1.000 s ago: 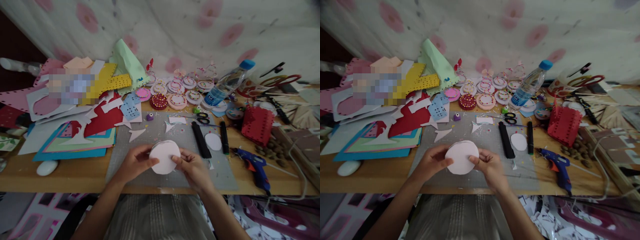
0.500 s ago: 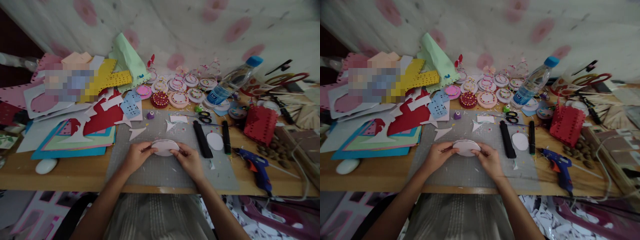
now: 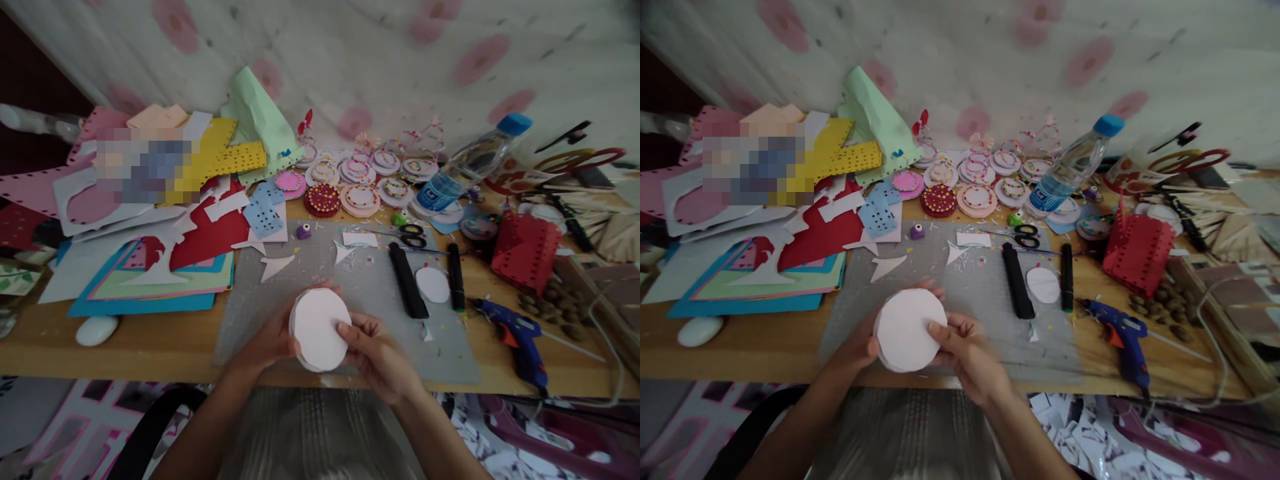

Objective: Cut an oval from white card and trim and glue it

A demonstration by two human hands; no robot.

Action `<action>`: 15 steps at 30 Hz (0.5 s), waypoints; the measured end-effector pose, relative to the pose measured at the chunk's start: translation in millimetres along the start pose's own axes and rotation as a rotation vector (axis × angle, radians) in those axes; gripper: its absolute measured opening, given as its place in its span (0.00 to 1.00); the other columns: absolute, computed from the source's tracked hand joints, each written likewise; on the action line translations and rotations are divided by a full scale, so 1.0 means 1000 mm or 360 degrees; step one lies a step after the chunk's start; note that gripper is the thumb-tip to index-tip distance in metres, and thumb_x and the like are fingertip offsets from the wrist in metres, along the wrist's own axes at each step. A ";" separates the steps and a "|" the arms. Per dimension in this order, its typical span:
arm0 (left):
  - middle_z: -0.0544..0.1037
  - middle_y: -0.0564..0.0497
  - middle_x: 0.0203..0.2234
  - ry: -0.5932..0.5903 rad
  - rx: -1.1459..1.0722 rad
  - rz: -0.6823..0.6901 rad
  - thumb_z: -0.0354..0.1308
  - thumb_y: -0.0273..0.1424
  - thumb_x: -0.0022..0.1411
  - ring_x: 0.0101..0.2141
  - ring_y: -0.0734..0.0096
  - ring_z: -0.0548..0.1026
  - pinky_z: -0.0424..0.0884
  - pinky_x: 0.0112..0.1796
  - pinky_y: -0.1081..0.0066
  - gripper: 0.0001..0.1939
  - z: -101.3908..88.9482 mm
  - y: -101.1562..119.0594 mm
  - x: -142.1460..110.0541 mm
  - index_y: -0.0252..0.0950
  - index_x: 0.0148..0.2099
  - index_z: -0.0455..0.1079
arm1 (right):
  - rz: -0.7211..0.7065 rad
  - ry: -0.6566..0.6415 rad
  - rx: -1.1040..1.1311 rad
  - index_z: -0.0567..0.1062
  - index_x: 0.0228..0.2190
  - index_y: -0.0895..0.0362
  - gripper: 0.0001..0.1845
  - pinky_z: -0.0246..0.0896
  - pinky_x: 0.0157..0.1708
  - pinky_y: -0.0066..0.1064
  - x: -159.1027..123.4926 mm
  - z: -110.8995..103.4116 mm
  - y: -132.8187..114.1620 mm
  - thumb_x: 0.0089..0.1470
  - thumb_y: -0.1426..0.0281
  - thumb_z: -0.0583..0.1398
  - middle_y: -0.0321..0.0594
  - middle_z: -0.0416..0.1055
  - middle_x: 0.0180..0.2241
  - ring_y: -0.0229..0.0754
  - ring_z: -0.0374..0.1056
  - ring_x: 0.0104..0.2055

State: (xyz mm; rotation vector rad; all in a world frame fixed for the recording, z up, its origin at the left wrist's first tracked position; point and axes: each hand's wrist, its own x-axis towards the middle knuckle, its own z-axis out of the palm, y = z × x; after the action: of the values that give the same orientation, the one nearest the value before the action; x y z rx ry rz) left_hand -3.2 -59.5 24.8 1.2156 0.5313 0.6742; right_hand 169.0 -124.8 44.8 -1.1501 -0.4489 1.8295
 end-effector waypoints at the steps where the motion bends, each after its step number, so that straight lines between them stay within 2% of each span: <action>1: 0.64 0.39 0.61 -0.0073 -0.0140 0.0006 0.61 0.65 0.40 0.60 0.47 0.64 0.65 0.56 0.53 0.57 0.003 -0.003 0.000 0.40 0.66 0.54 | 0.0046 -0.0011 0.0105 0.80 0.37 0.60 0.21 0.71 0.24 0.26 -0.003 0.004 0.001 0.44 0.58 0.70 0.41 0.78 0.29 0.37 0.72 0.25; 3: 0.65 0.39 0.61 -0.0104 -0.0277 0.0027 0.63 0.65 0.35 0.59 0.45 0.65 0.65 0.56 0.52 0.60 0.009 -0.008 -0.001 0.41 0.66 0.53 | 0.0077 0.0002 0.0224 0.80 0.36 0.60 0.20 0.71 0.24 0.25 -0.007 0.009 0.003 0.44 0.60 0.71 0.41 0.78 0.29 0.37 0.72 0.26; 5: 0.68 0.40 0.58 -0.0045 -0.0298 0.0013 0.64 0.65 0.33 0.56 0.44 0.68 0.68 0.53 0.53 0.59 0.015 -0.011 -0.001 0.41 0.63 0.55 | 0.0098 0.0015 0.0302 0.80 0.36 0.60 0.20 0.72 0.24 0.25 -0.009 0.010 0.004 0.43 0.60 0.71 0.41 0.78 0.31 0.37 0.73 0.27; 8: 0.72 0.38 0.51 0.0155 -0.0140 -0.0077 0.58 0.69 0.35 0.51 0.43 0.72 0.73 0.46 0.55 0.56 0.022 -0.009 -0.002 0.38 0.60 0.60 | 0.0137 0.0019 0.0400 0.80 0.36 0.59 0.19 0.74 0.26 0.26 -0.012 0.011 0.004 0.43 0.62 0.71 0.40 0.78 0.33 0.38 0.74 0.29; 11: 0.75 0.38 0.45 0.0321 0.0013 -0.0078 0.53 0.71 0.36 0.50 0.44 0.71 0.73 0.44 0.53 0.55 0.028 -0.008 -0.003 0.37 0.57 0.62 | 0.0179 0.0048 0.0503 0.80 0.35 0.57 0.17 0.72 0.24 0.21 -0.013 0.011 0.003 0.43 0.64 0.72 0.36 0.78 0.31 0.33 0.73 0.27; 15: 0.74 0.39 0.45 0.0400 0.0017 -0.0069 0.50 0.73 0.36 0.47 0.48 0.72 0.72 0.43 0.53 0.55 0.035 -0.017 -0.002 0.39 0.57 0.61 | 0.0208 0.0116 0.0565 0.79 0.34 0.56 0.18 0.71 0.23 0.18 -0.013 0.012 0.002 0.40 0.64 0.73 0.34 0.78 0.30 0.31 0.72 0.25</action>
State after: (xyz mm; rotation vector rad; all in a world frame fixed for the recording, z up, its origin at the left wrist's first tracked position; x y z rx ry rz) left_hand 22.7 -87.1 18.2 1.1322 0.7690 0.7930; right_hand 159.7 -134.8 56.4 -1.0132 -0.0030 1.8783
